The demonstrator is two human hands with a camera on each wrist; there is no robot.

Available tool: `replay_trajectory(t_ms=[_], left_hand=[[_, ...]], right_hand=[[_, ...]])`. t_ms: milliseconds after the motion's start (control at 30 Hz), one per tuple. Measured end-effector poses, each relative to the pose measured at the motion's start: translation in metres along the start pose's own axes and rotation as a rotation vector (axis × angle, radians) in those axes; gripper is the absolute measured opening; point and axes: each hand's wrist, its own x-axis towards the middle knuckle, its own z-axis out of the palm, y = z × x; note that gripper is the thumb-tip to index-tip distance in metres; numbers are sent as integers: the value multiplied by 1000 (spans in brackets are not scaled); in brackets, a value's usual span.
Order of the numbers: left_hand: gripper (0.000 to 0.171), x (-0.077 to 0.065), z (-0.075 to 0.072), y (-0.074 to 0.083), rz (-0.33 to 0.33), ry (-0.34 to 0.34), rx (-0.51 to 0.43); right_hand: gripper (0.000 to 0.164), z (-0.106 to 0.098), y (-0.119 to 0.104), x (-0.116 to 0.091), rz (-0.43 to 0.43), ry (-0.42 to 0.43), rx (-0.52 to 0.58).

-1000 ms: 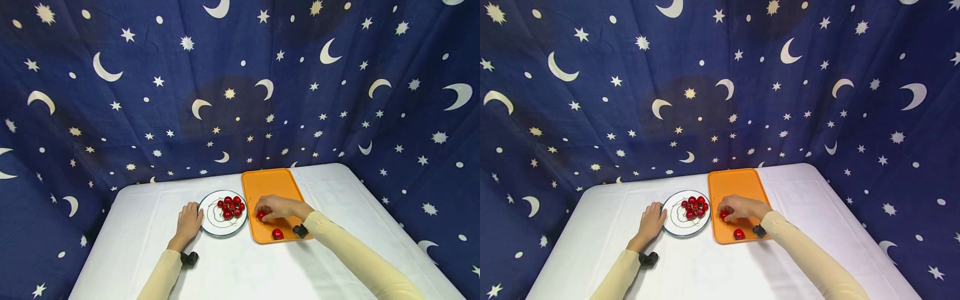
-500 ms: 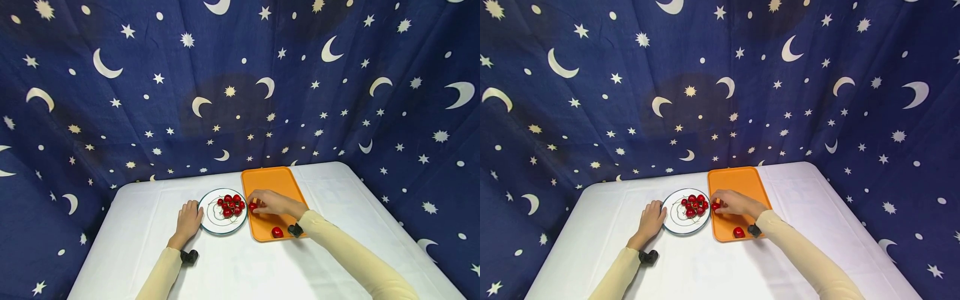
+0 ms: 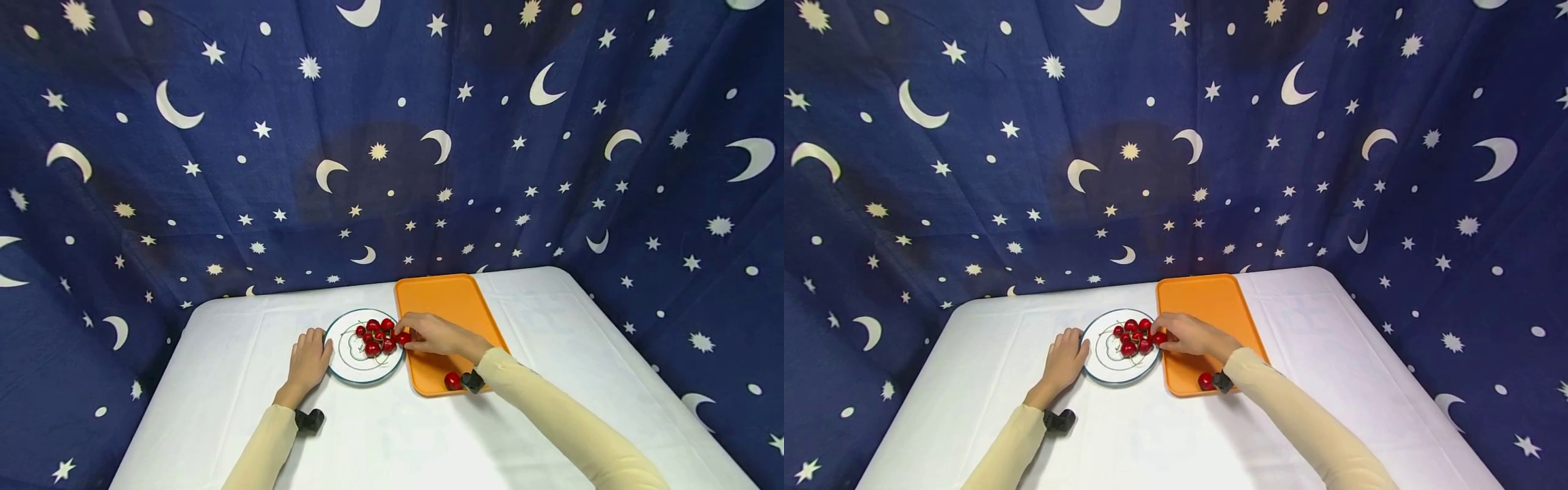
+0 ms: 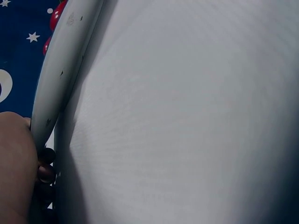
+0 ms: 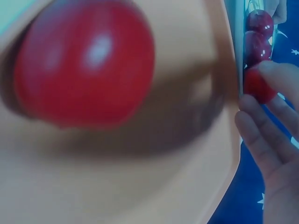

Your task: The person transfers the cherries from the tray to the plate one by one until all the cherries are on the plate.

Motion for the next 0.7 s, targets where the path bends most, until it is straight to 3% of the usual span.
replay_trajectory(t_ms=[400, 700], left_hand=[[29, -1, -1, 0, 18, 51, -4], [29, 0, -2, 3, -16, 0, -7]], right_hand=[[28, 7, -1, 4, -60, 78, -47], [28, 12, -3, 8, -27, 110, -69]])
